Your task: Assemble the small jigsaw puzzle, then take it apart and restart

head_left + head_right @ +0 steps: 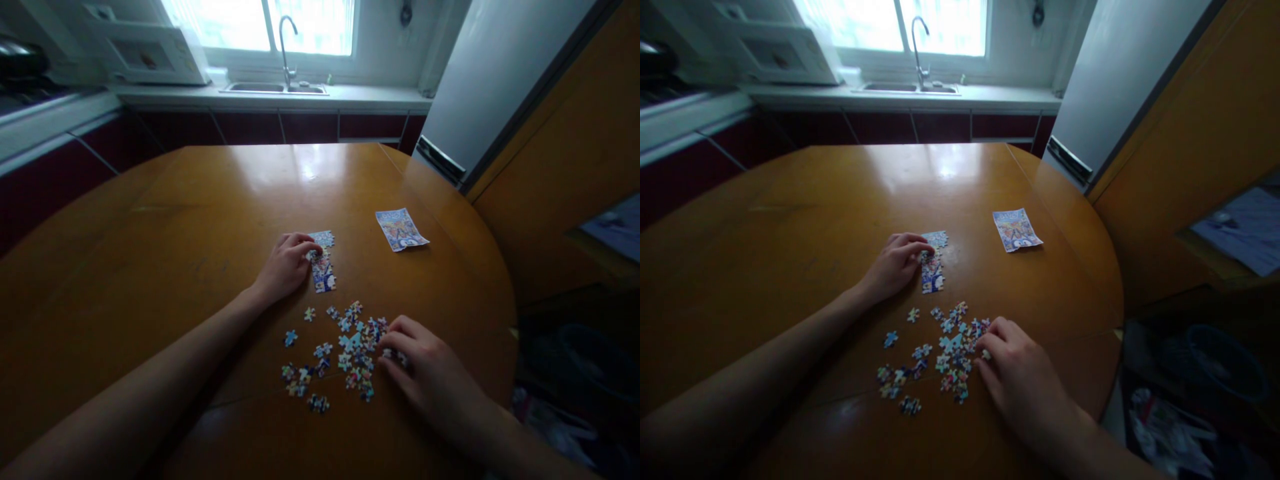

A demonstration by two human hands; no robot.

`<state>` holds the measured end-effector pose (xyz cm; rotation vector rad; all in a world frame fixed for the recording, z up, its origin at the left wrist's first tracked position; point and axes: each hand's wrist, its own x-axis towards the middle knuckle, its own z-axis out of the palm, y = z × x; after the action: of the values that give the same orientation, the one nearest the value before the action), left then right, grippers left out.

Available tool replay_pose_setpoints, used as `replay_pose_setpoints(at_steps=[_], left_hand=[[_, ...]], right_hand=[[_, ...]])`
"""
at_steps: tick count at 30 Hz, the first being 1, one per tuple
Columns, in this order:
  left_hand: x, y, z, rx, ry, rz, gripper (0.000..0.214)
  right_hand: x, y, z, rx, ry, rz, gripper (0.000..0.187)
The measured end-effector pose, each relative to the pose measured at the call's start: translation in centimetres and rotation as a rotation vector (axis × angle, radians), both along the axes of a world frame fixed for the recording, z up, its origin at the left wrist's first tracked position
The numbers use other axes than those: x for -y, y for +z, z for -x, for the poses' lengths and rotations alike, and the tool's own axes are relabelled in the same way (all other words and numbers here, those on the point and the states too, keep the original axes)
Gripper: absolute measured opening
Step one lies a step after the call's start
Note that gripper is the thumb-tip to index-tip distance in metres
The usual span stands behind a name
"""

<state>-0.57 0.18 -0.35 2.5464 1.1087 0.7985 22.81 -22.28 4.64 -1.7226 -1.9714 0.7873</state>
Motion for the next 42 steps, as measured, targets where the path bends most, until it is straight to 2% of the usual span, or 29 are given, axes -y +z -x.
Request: replay_pose_setpoints(at_steps=[5, 12, 17, 23, 33, 37, 42], left_hand=[[-0.1, -0.1, 0.0, -0.012, 0.004, -0.004, 0.038], [-0.2, -0.2, 0.0, -0.015, 0.000, 0.001, 0.039], [-0.1, -0.1, -0.1, -0.024, 0.003, 0.005, 0.040], [-0.3, -0.4, 0.0, -0.021, 0.007, -0.011, 0.039], [-0.2, -0.5, 0.0, -0.016, 0.002, -0.013, 0.040], [-0.2, -0.3, 0.0, -0.023, 0.003, -0.004, 0.040], [-0.1, -0.2, -0.1, -0.011, -0.002, -0.023, 0.040]], right_hand=[[0.8, -0.5, 2.0, 0.099, -0.032, 0.030, 0.011], [0.6, -0.5, 2.6, 0.179, -0.020, 0.019, 0.013], [1.0, -0.5, 3.7, 0.145, -0.005, -0.022, 0.012], [1.0, -0.9, 5.1, 0.150, 0.011, -0.004, 0.016], [0.7, -1.4, 5.5, 0.200, 0.137, -0.067, 0.020], [0.4, -1.6, 5.4, 0.277, 0.155, -0.093, 0.022], [0.0, -1.4, 5.3, 0.273, 0.184, -0.086, 0.020]])
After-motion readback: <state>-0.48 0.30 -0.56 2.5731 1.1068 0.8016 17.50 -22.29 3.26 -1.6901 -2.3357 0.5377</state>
